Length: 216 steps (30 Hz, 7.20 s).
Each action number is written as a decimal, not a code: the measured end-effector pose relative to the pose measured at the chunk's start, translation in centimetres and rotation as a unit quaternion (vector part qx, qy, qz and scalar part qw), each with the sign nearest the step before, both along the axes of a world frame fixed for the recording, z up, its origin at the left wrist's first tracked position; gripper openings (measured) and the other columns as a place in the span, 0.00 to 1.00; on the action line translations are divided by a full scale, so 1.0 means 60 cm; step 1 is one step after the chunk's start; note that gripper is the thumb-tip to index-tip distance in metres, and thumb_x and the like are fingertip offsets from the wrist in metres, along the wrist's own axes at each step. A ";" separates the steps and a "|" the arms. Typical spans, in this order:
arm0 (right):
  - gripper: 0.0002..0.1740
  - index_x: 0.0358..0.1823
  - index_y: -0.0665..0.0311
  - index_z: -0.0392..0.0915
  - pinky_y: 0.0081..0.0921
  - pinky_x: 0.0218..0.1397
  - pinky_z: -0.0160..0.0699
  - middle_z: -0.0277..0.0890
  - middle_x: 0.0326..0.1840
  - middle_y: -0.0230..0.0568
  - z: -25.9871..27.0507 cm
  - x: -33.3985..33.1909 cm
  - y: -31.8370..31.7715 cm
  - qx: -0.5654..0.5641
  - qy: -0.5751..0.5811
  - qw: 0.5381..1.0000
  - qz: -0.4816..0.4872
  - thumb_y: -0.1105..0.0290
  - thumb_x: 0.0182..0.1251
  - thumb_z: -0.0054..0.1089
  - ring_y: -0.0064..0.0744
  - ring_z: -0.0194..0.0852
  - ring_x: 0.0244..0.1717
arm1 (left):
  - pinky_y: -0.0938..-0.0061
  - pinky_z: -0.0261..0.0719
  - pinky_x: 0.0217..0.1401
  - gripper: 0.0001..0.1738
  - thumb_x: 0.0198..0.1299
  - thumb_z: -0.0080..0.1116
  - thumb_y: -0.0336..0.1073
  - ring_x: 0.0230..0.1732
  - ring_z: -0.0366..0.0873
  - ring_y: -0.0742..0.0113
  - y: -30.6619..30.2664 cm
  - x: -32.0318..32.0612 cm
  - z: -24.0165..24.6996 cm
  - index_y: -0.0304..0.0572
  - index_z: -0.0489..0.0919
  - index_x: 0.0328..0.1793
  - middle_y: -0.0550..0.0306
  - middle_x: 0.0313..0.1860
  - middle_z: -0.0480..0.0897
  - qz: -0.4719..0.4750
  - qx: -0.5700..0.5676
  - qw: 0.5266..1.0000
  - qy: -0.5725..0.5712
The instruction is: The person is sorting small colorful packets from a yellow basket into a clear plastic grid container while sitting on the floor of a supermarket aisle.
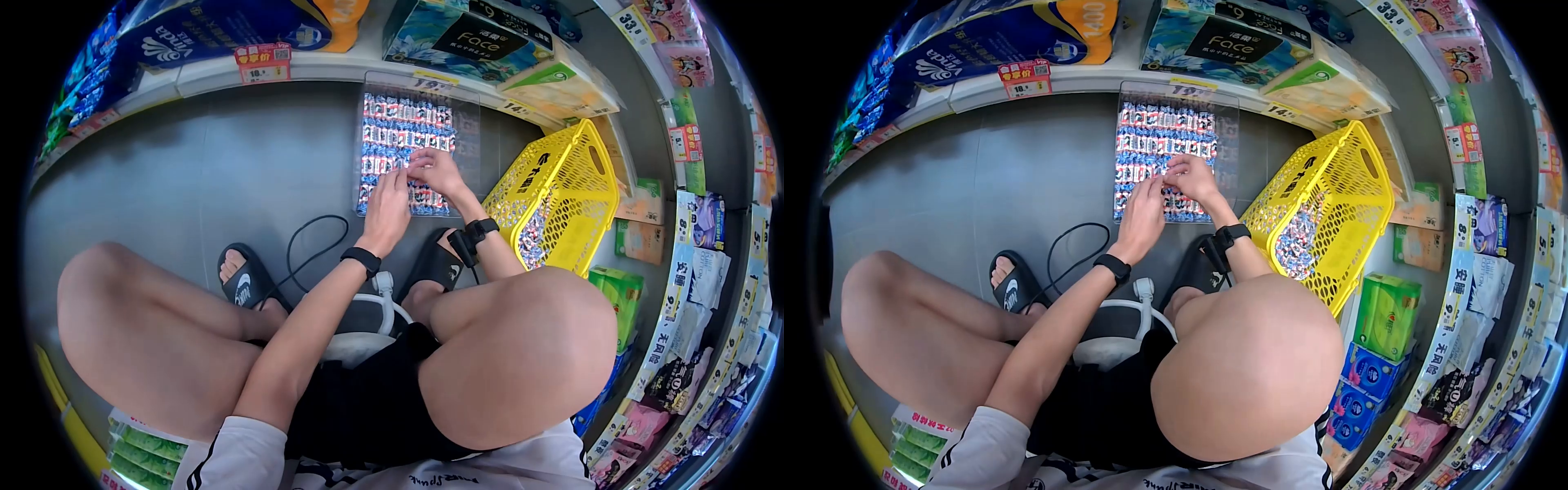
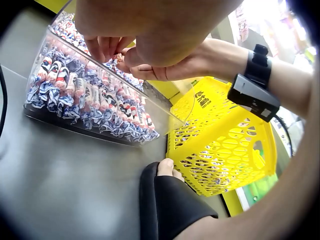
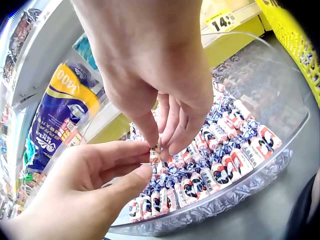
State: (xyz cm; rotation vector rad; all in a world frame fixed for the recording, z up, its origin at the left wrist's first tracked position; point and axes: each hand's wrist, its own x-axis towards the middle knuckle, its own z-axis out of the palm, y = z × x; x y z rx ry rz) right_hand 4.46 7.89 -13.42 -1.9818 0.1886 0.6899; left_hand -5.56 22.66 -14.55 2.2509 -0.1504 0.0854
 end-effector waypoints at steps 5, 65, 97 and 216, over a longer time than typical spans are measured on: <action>0.15 0.52 0.74 0.83 0.25 0.40 0.89 0.86 0.42 0.43 -0.033 0.004 0.003 -0.032 -0.039 0.998 0.030 0.79 0.65 0.72 0.28 0.87 0.40 | 0.53 0.75 0.70 0.28 0.62 0.56 0.22 0.66 0.76 0.42 0.018 0.010 -0.010 0.28 0.74 0.71 0.39 0.63 0.78 -0.014 0.032 0.999 -0.003; 0.09 0.46 0.68 0.87 0.30 0.40 0.88 0.90 0.33 0.47 -0.058 -0.007 0.044 -0.160 -0.174 0.972 -0.002 0.76 0.66 0.70 0.34 0.93 0.35 | 0.59 0.64 0.80 0.33 0.75 0.51 0.46 0.78 0.67 0.50 0.022 0.007 -0.019 0.27 0.71 0.76 0.42 0.77 0.72 -0.073 0.232 0.969 -0.038; 0.07 0.42 0.67 0.89 0.28 0.39 0.88 0.89 0.32 0.44 -0.045 0.001 0.024 -0.151 -0.185 0.971 0.033 0.75 0.64 0.70 0.30 0.91 0.32 | 0.57 0.65 0.79 0.30 0.71 0.55 0.40 0.77 0.67 0.47 0.019 0.012 -0.012 0.30 0.70 0.75 0.40 0.75 0.72 -0.068 0.218 0.972 -0.054; 0.22 0.58 0.47 0.88 0.29 0.48 0.85 0.91 0.49 0.31 0.079 -0.175 -0.533 -0.257 0.156 0.941 0.153 0.77 0.66 0.60 0.28 0.86 0.46 | 0.58 0.85 0.60 0.24 0.67 0.62 0.39 0.60 0.87 0.52 -0.550 0.069 0.114 0.67 0.83 0.70 0.56 0.60 0.88 -0.602 0.441 0.660 0.094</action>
